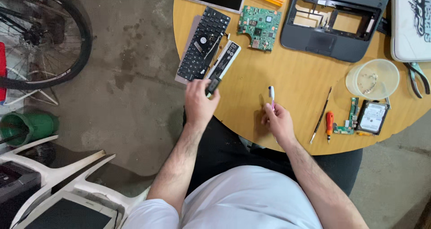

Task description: The person cleans a small green circuit board using a toothbrush, then switches to a thin brush to clean a larger circuit board. The person uses both tools to scrub different areas of the boards while seated at a table with various electronic components.

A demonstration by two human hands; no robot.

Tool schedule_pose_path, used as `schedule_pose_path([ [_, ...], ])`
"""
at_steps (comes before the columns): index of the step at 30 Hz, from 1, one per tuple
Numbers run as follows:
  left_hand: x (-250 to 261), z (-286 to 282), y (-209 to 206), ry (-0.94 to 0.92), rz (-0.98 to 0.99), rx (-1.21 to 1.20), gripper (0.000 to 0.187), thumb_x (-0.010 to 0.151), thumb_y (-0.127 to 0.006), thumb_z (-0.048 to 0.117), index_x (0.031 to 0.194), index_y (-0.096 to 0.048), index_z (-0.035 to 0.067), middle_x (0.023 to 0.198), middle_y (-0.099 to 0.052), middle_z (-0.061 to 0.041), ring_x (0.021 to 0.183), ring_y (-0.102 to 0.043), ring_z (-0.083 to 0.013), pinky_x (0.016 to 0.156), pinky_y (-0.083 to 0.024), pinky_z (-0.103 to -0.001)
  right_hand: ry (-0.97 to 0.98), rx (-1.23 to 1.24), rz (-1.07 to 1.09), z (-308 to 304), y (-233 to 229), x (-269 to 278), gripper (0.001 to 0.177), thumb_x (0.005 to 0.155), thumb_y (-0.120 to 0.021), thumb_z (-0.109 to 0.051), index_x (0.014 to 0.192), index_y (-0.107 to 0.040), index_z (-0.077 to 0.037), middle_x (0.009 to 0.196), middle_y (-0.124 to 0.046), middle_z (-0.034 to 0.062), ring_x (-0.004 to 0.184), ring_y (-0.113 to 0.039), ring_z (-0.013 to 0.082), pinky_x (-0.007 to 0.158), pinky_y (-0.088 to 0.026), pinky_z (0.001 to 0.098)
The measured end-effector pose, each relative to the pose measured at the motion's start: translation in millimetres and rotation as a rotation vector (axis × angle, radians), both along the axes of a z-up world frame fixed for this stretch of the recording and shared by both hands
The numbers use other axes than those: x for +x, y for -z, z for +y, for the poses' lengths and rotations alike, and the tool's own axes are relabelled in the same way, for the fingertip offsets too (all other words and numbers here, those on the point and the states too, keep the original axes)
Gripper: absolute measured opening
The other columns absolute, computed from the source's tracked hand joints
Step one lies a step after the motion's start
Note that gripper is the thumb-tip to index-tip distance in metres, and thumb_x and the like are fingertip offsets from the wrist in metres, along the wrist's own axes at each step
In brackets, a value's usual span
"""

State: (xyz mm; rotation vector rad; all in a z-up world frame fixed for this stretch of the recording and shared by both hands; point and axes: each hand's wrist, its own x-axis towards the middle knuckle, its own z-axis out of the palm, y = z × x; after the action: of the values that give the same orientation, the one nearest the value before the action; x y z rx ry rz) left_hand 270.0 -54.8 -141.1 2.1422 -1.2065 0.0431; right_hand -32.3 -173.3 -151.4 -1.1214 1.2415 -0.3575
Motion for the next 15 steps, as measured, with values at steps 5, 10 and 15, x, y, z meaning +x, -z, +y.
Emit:
schedule_pose_path([
  [5,12.6,-1.8,-19.2,-0.068,0.031,0.059,0.046,0.082,-0.099,0.019,0.123,-0.079,0.015,0.109,-0.074,-0.005,0.101,-0.081,-0.0372,0.084,-0.067,-0.056,-0.126,-0.149,0.227,2.0,1.8,2.2,0.039,0.125,-0.076,-0.046,0.099,-0.080,-0.017,0.063,-0.074,0.0086,0.056,-0.069,0.0211,0.059,-0.053,0.0362],
  [10,6.8,-1.1,-16.1,-0.070,0.191,0.079,0.045,0.085,-0.099,0.022,0.124,-0.078,0.014,0.109,-0.076,-0.005,0.098,-0.085,-0.0370,0.082,-0.070,-0.055,-0.110,-0.089,0.160,0.7,3.9,4.0,0.039,0.129,-0.067,-0.041,0.099,-0.078,-0.019,0.060,-0.074,0.0052,0.050,-0.070,0.0162,0.054,-0.054,0.0284],
  [15,36.2,1.1,6.9,-0.167,0.122,0.081,0.041,0.089,-0.099,0.022,0.126,-0.081,0.017,0.110,-0.077,-0.006,0.095,-0.085,-0.0342,0.081,-0.069,-0.054,-0.108,-0.088,0.110,4.4,6.4,2.0,0.041,0.132,-0.058,-0.037,0.105,-0.079,-0.015,0.060,-0.073,0.0063,0.051,-0.069,0.0174,0.056,-0.054,0.0284],
])
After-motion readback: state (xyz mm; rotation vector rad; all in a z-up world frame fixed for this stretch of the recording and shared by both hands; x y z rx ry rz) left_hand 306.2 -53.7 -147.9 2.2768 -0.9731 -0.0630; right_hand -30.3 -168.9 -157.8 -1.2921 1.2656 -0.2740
